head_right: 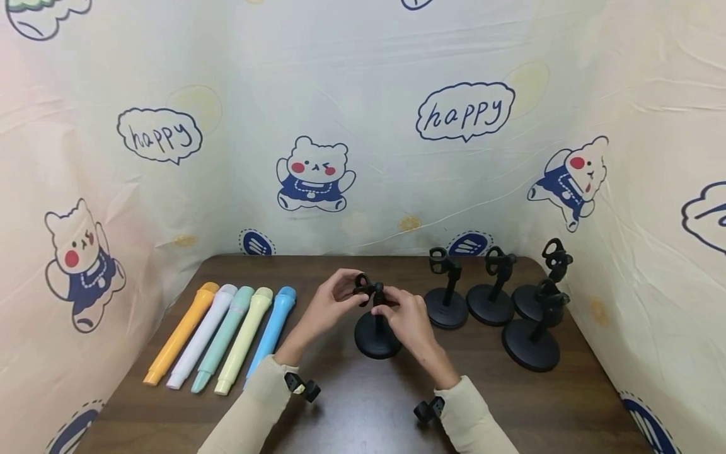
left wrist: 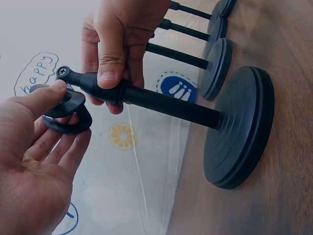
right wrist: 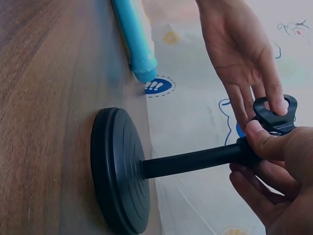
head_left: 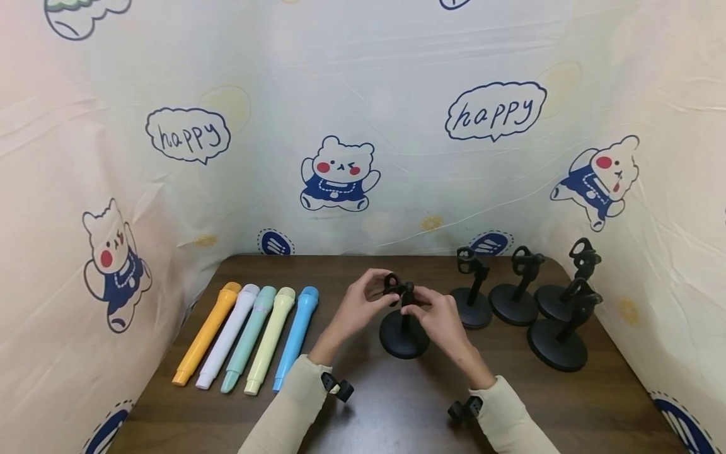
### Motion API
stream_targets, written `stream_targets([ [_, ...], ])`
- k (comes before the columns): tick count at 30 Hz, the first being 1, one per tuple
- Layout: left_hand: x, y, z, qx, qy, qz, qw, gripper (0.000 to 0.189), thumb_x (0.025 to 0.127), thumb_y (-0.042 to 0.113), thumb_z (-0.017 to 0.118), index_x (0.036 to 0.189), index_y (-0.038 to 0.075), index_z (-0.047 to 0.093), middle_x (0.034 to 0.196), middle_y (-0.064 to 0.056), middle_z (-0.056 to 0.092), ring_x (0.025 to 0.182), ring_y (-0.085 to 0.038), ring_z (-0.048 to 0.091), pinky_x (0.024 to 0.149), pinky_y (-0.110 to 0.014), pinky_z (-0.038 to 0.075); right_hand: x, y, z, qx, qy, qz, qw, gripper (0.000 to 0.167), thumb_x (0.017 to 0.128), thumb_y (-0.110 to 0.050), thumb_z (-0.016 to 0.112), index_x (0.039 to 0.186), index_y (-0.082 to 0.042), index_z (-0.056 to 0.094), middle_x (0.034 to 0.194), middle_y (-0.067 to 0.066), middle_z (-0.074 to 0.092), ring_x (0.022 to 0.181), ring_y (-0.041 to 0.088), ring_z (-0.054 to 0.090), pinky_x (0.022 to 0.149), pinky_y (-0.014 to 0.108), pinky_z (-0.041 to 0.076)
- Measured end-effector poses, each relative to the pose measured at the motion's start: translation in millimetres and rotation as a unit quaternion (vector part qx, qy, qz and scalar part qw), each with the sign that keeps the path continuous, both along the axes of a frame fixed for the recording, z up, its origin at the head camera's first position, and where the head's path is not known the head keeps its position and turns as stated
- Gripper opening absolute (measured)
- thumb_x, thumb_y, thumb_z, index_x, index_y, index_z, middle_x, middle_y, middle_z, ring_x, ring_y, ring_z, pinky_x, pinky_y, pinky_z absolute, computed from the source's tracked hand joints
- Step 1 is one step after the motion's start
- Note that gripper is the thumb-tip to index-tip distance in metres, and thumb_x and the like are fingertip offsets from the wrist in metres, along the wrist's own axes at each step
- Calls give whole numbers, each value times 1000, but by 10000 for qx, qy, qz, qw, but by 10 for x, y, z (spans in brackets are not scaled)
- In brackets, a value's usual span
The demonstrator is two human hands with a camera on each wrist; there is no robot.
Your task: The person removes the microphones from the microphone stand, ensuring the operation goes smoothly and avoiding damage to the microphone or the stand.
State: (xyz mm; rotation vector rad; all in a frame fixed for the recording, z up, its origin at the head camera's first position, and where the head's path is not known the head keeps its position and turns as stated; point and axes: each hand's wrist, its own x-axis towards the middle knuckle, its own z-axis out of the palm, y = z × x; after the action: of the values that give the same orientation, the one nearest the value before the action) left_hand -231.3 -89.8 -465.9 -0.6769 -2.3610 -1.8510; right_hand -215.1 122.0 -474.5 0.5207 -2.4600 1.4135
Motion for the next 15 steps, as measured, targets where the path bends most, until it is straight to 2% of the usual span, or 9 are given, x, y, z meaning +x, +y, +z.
stream_targets([
  [9,25,8,-31,-13,66,73,10000,47,99,18,78,142,16,60,135,-11,68,132,-27,65,114,-43,53,30,-7,-14,133,-165,-69,9998,34,90,-11,86,122,-13,76,108,7,82,100,23,80,86,36,66],
  [15,27,19,-49,38,105,104,9999,47,100,19,77,144,18,59,136,-9,68,133,-25,65,115,-40,53,29,-17,-31,122,-328,-140,9993,38,90,-13,86,125,-11,72,105,8,79,97,23,77,85,34,66],
])
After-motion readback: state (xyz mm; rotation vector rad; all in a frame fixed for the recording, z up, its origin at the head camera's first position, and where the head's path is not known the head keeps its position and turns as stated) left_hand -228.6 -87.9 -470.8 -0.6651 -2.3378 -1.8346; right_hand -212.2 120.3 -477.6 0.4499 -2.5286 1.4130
